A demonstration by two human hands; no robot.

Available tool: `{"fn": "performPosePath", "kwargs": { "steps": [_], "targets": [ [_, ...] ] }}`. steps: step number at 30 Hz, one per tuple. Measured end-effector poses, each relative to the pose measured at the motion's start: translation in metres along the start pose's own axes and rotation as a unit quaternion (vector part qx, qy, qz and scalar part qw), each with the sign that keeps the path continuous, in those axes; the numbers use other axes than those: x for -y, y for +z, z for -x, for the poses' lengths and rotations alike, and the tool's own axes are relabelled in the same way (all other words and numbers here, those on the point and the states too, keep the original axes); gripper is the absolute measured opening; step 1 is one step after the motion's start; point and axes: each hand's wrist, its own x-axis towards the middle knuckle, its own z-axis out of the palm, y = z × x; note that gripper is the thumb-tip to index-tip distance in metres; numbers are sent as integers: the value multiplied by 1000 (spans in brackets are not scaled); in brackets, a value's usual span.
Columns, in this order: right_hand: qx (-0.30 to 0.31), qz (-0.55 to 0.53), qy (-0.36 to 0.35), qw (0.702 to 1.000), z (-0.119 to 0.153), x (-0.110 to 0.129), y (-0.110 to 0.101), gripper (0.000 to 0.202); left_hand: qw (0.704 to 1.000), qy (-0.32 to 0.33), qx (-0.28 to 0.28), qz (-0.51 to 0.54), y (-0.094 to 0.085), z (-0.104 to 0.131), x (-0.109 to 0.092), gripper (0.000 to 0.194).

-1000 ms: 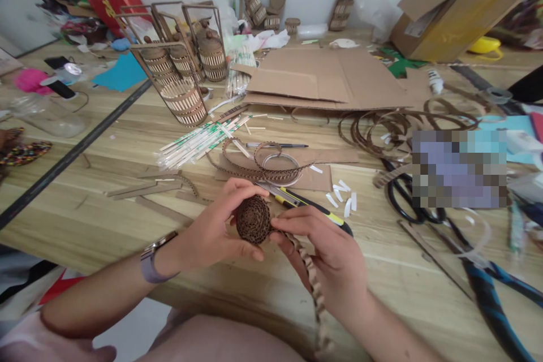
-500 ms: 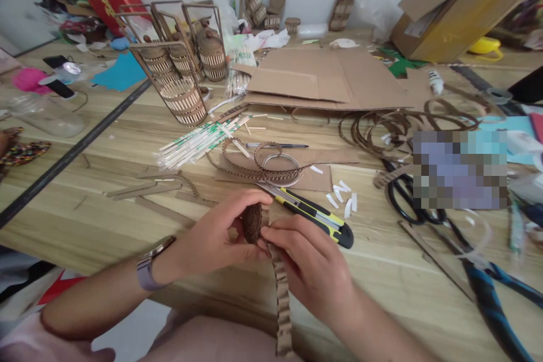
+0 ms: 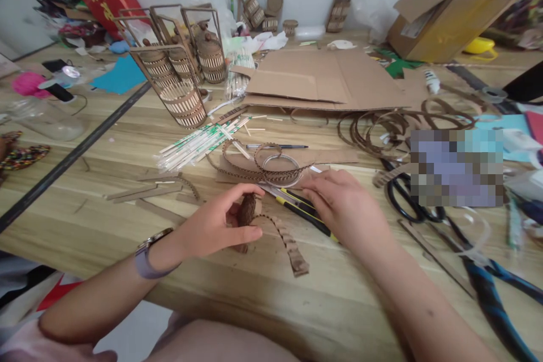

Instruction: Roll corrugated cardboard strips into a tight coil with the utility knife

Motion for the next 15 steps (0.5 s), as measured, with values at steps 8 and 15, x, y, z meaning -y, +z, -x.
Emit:
{"fn": "performPosePath", "kwargs": {
  "steps": [8,15],
  "targets": [
    [107,77,-12,991,-20,-15,26,28,999,-27,-31,34,-3,-9,10,51],
    [122,53,-31,991,-25,-14,9,23,999,52,-10,3,-10,-5,8,58]
  ]
}}
